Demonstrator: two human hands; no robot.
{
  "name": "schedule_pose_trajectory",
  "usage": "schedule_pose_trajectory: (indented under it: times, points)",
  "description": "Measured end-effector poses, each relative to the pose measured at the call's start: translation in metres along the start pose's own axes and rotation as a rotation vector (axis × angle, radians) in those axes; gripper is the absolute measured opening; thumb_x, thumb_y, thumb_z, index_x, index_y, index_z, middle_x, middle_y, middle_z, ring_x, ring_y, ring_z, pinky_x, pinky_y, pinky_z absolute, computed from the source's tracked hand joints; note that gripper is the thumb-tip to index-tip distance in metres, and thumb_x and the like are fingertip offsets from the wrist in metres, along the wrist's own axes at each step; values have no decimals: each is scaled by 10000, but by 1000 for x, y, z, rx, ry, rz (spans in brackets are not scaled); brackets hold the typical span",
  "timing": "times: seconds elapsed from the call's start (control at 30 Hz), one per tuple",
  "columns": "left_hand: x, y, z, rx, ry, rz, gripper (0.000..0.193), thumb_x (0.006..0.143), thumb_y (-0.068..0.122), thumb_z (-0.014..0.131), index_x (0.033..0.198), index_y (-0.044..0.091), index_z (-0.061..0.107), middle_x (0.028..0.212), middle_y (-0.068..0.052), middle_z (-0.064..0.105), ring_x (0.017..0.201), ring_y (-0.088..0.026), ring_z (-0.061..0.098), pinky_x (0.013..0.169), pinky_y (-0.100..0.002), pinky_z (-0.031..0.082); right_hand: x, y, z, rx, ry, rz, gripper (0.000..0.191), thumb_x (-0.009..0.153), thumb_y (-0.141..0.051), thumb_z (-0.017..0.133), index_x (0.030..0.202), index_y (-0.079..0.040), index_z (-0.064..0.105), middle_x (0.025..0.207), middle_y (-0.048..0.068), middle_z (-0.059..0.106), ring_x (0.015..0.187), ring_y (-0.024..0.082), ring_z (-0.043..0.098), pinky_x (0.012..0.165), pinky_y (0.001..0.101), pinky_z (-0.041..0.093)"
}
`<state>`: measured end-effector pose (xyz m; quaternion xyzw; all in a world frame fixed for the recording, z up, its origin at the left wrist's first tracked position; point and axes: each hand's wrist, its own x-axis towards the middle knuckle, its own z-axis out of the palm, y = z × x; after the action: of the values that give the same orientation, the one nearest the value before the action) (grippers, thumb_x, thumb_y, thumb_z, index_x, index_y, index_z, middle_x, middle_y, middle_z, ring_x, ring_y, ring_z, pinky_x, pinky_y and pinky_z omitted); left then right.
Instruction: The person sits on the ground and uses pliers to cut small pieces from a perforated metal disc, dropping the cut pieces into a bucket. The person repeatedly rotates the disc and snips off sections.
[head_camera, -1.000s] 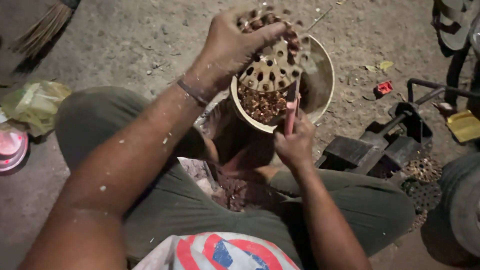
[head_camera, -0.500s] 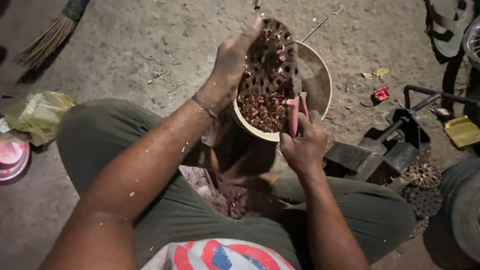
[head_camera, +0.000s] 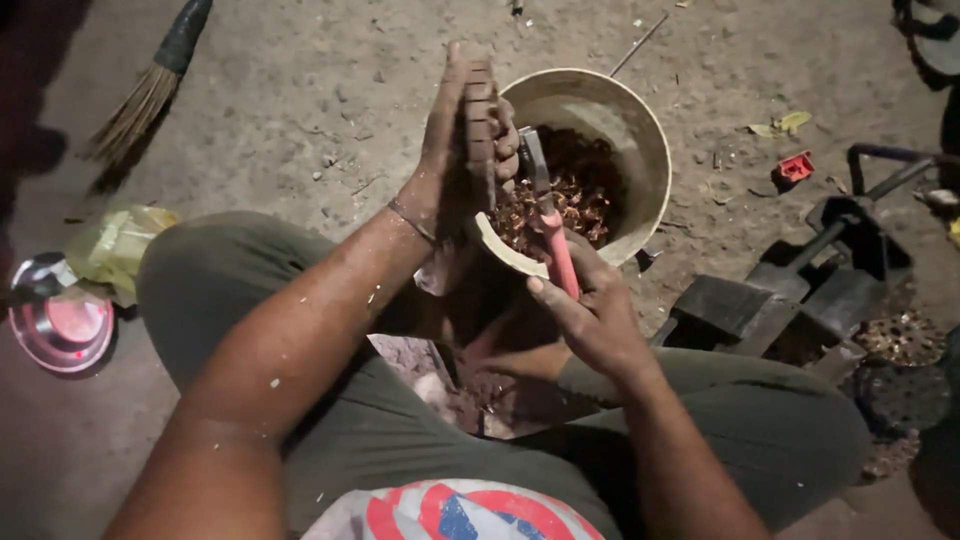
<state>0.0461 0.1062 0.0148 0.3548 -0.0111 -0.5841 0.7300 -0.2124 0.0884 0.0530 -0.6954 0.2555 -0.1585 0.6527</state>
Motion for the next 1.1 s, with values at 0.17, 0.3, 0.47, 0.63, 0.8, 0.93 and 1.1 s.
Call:
schedule_pose_trajectory:
  times: [0.17,0.3,0.47,0.63,0.8,0.93,1.1]
  points:
    - [14,-3,-9,-28,-32,-69,684,889,768,497,723,113,606,603,-69,608,452,-216,602,387,-368,476,-4,2,-2,0,-66,142,545,914,-177,729,1413,-15,582,1142,99,652,1055,168,603,947,329,506]
    - [18,-7,-13,75,9,-38,715,927,768,528,695,95,594,550,-61,561,418,-197,572,383,-327,472,-4,-10,7,-43,-83,40,545,923,-182,693,1418,-5,548,1243,89,669,1123,179,629,995,342,496]
    - [9,-2,-8,351,336,112,624,937,729,527,727,154,650,627,14,597,512,-108,580,467,-269,501,-1,-16,15,-132,-46,-113,477,953,-155,708,1373,25,571,1313,148,613,1212,222,612,1032,359,490]
    - [-3,4,14,416,341,192,561,926,681,566,720,166,649,623,38,572,542,-102,555,500,-290,476,1,1,22,24,-70,22,476,852,-43,675,1317,-1,581,1172,109,652,1060,181,637,899,300,544]
    - [-26,20,24,264,-118,122,557,908,635,708,1014,88,703,831,-19,677,746,-163,679,738,-341,601,-10,11,35,231,-137,31,239,878,13,596,1103,1,677,1018,65,719,981,145,691,914,317,585]
    - [-35,30,30,154,-376,38,579,920,443,793,1290,22,646,1161,-81,746,1042,-175,745,977,-347,631,-12,11,26,127,-113,13,189,869,-12,593,1030,3,690,970,62,744,945,144,704,889,307,575]
    - [-41,37,37,220,-251,136,386,952,178,780,1252,-22,646,1118,-103,750,972,-174,746,881,-335,650,5,21,37,14,51,48,193,831,-3,577,989,5,688,921,61,749,860,155,699,794,301,572]
